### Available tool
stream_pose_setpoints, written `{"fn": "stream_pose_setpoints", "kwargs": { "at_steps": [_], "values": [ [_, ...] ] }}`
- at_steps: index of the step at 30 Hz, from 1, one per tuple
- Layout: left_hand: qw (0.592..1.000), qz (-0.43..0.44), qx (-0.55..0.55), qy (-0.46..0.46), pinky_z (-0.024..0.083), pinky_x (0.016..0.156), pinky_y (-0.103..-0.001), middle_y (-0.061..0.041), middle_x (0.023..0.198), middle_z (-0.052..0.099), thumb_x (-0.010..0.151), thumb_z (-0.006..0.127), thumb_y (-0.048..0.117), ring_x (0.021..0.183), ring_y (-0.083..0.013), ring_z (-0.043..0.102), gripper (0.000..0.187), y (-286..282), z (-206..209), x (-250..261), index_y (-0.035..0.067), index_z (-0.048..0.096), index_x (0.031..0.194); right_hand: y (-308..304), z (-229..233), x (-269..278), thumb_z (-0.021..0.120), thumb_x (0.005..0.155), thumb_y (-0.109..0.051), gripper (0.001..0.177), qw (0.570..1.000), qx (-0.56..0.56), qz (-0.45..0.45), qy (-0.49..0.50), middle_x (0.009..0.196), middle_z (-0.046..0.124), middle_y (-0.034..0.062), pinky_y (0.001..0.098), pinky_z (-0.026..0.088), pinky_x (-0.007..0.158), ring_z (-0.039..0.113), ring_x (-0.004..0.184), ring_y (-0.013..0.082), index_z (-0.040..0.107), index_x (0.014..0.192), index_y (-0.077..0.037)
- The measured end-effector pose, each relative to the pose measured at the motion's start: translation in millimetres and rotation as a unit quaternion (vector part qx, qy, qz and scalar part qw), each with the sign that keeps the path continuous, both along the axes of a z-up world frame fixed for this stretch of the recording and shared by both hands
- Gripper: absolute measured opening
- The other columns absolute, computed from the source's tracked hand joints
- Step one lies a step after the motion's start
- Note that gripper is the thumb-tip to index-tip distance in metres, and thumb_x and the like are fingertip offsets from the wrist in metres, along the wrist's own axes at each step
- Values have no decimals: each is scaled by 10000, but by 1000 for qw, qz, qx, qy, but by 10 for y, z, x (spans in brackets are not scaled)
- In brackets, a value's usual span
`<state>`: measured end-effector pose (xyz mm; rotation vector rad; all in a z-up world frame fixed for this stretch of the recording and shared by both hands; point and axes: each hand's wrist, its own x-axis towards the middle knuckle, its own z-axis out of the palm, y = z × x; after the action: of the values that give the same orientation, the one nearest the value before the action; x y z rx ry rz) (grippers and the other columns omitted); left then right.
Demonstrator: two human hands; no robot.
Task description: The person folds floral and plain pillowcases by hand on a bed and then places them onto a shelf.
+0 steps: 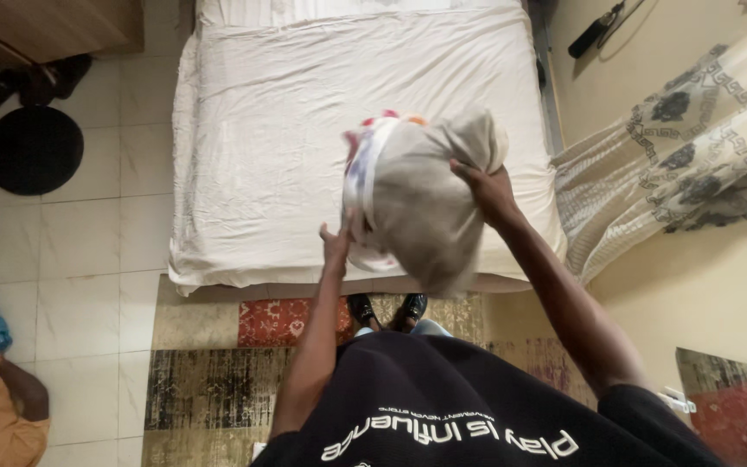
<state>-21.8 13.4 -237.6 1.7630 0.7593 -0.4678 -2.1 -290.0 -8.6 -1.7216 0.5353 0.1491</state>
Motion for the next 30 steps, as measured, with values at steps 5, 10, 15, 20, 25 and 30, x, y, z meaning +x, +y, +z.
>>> {"fn": "stream_pose_setpoints", "kwargs": {
  "at_steps": [5, 10, 15, 20, 25, 30],
  "values": [
    [965, 78, -239, 78, 495, 1025, -626, -201, 1558, 278, 775, 602, 796, 1404, -448, 394, 1169, -230, -130, -13, 124, 93, 1584, -41, -586, -66, 803, 845, -369, 890, 978, 199, -59, -29, 1417, 590, 152, 372, 466, 1104, 572, 1298, 262, 385, 1510, 51],
    [926, 141, -344, 63, 570, 828, -489, -125, 1327, 512, 890, 585, 562, 1145, -321, 554, 762, -327, -260, 261, 121, 371, 1472, -118, -584, -344, 776, 861, -379, 876, 973, 225, -55, 9, 1426, 579, 167, 384, 466, 1104, 563, 1303, 280, 387, 1522, 44],
    [929, 222, -293, 42, 612, 619, -369, -52, 1096, 687, 986, 584, 312, 863, -197, 677, 401, -258, -473, 292, 129, 590, 1342, -443, -370, -683, 771, 874, -405, 899, 983, 180, -28, -21, 1455, 563, 154, 350, 449, 1109, 554, 1326, 248, 358, 1537, 40],
    [946, 258, -195, 33, 567, 616, -369, -99, 1106, 731, 1025, 701, 229, 881, -203, 709, 325, -45, -501, 527, 26, 664, 1275, -785, 74, -923, 750, 866, -418, 818, 976, 193, -99, 28, 1361, 638, 180, 364, 480, 1075, 611, 1244, 270, 488, 1466, 71],
    [903, 244, -353, -36, 612, 673, -364, -119, 1136, 700, 1047, 553, 242, 926, -237, 700, 320, 247, -391, 913, 50, 607, 1297, -958, 537, -1105, 737, 866, -448, 803, 975, 183, -121, 31, 1379, 659, 156, 332, 462, 1061, 612, 1252, 248, 541, 1451, 66],
    [858, 243, -413, -185, 608, 666, -356, -117, 1167, 668, 1066, 431, 242, 938, -228, 665, 335, 258, -216, 1256, 84, 559, 1332, -920, 544, -1059, 794, 777, -442, 956, 986, 121, -71, 90, 1384, 613, 246, 388, 493, 1095, 630, 1251, 343, 410, 1485, 73]
  ]
}}
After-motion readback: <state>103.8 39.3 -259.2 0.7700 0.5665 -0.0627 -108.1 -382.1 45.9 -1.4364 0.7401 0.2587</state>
